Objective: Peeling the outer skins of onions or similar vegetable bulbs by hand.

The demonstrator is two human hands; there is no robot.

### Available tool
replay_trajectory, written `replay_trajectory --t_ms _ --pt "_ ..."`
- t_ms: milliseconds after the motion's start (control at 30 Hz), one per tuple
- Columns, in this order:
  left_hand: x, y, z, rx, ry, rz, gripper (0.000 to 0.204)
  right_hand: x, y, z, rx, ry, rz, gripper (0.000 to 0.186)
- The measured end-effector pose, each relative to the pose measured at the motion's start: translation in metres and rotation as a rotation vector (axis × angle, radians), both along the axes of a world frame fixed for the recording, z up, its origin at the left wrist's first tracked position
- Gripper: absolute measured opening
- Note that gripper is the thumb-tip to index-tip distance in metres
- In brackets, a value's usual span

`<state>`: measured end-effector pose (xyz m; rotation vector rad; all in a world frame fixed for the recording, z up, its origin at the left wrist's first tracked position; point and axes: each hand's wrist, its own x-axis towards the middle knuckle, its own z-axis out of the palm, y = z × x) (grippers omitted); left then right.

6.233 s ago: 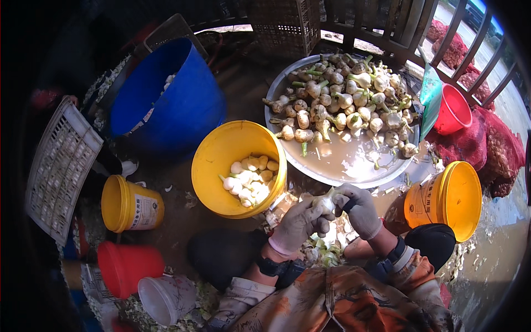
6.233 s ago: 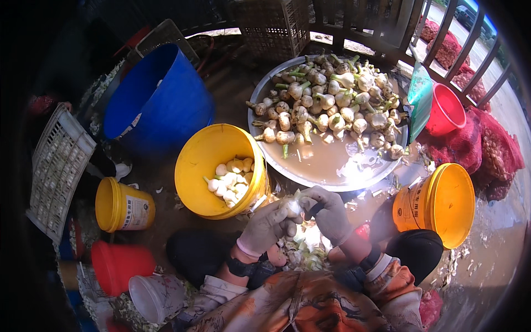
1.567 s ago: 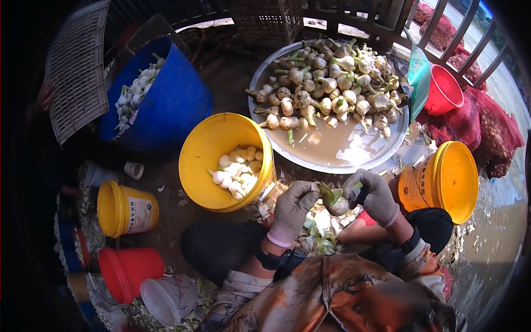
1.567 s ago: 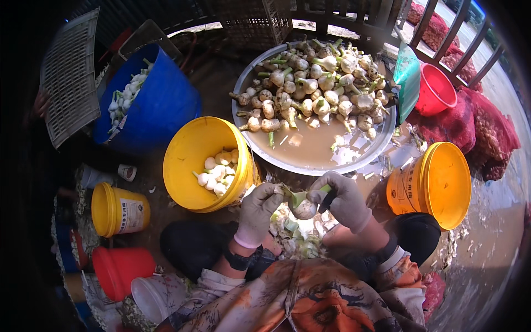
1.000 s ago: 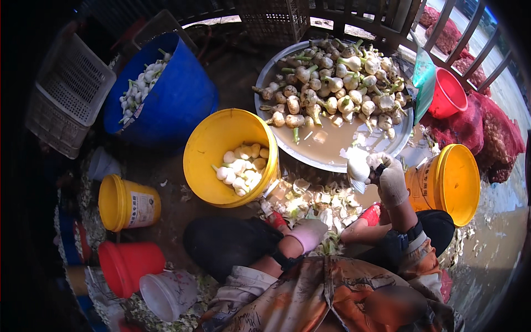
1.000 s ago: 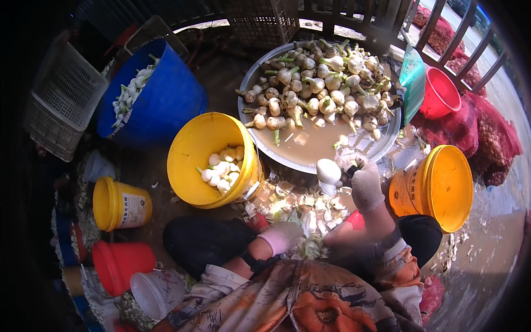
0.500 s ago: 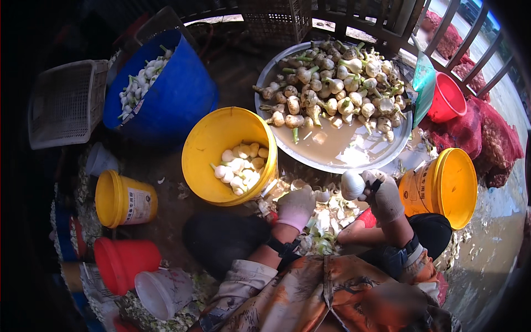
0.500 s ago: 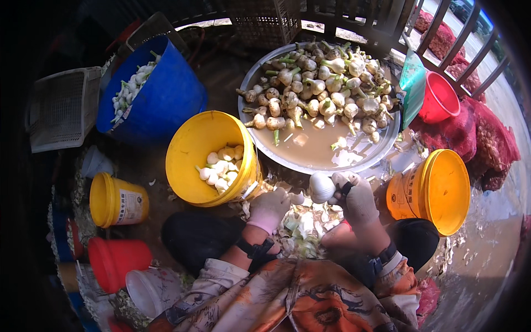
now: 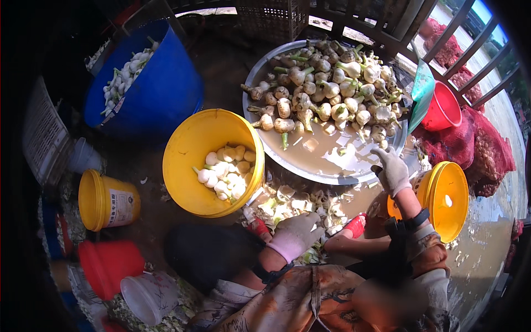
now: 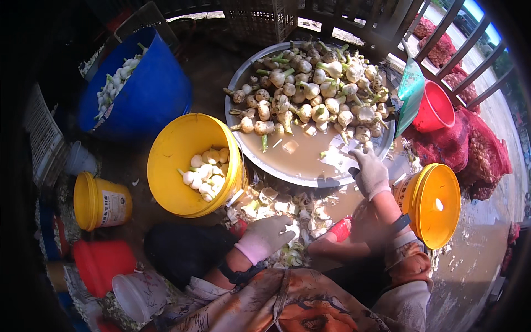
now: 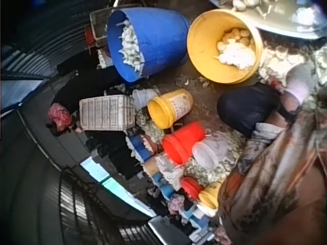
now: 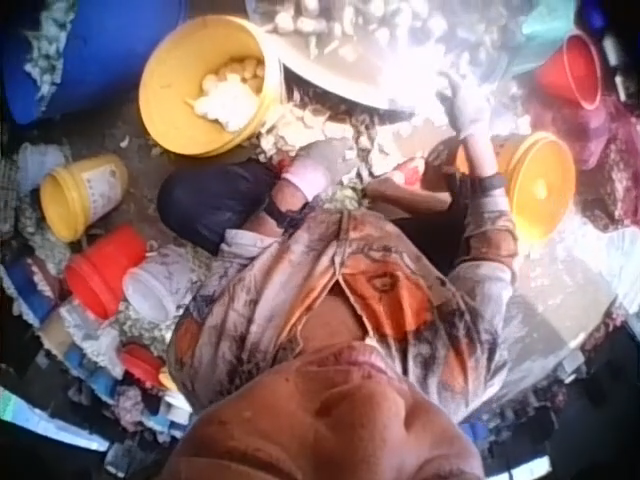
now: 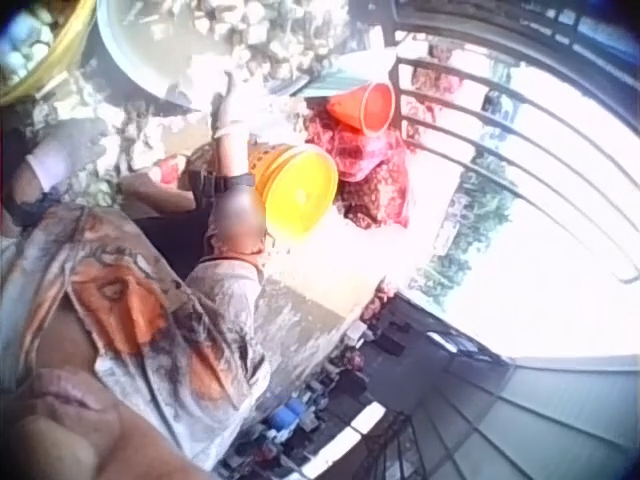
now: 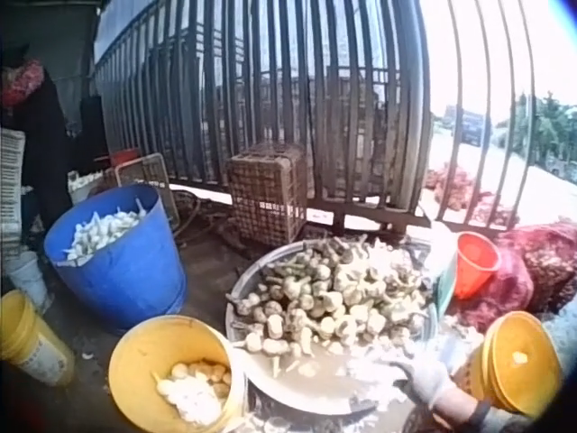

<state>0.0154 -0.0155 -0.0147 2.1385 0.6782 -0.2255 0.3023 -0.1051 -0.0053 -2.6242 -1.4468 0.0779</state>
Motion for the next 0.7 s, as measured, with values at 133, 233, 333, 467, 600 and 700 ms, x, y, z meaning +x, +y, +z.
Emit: replay_trajectory --t_ms 133,233,333,467,600,700 --pt "0.002 0.008 -0.008 0.002 -0.017 0.010 0.036 0.047 0.069 -0.125 -0.333 -0.103 0.042 0.022" --pt "-0.011 0.018 -0.007 -0.052 -0.035 0.200 0.037 0.042 0.069 -0.115 -0.013 0.283 0.057 0.011" --pt "-0.002 0.028 -0.017 -0.238 -0.228 0.314 0.039 0.011 0.057 -0.060 0.076 0.524 0.096 0.012" --pt "0.006 0.020 -0.008 -0.333 -0.199 0.279 0.037 0.007 0.063 -0.077 -0.297 0.184 0.017 0.041" --pt "0.007 0.017 -0.011 -0.316 -0.220 0.173 0.034 0.011 0.097 -0.152 -0.327 0.297 0.147 0.042" --pt "0.020 0.020 -0.017 -0.272 -0.202 0.142 0.038 0.033 0.107 -0.187 -0.416 0.127 0.242 0.032"
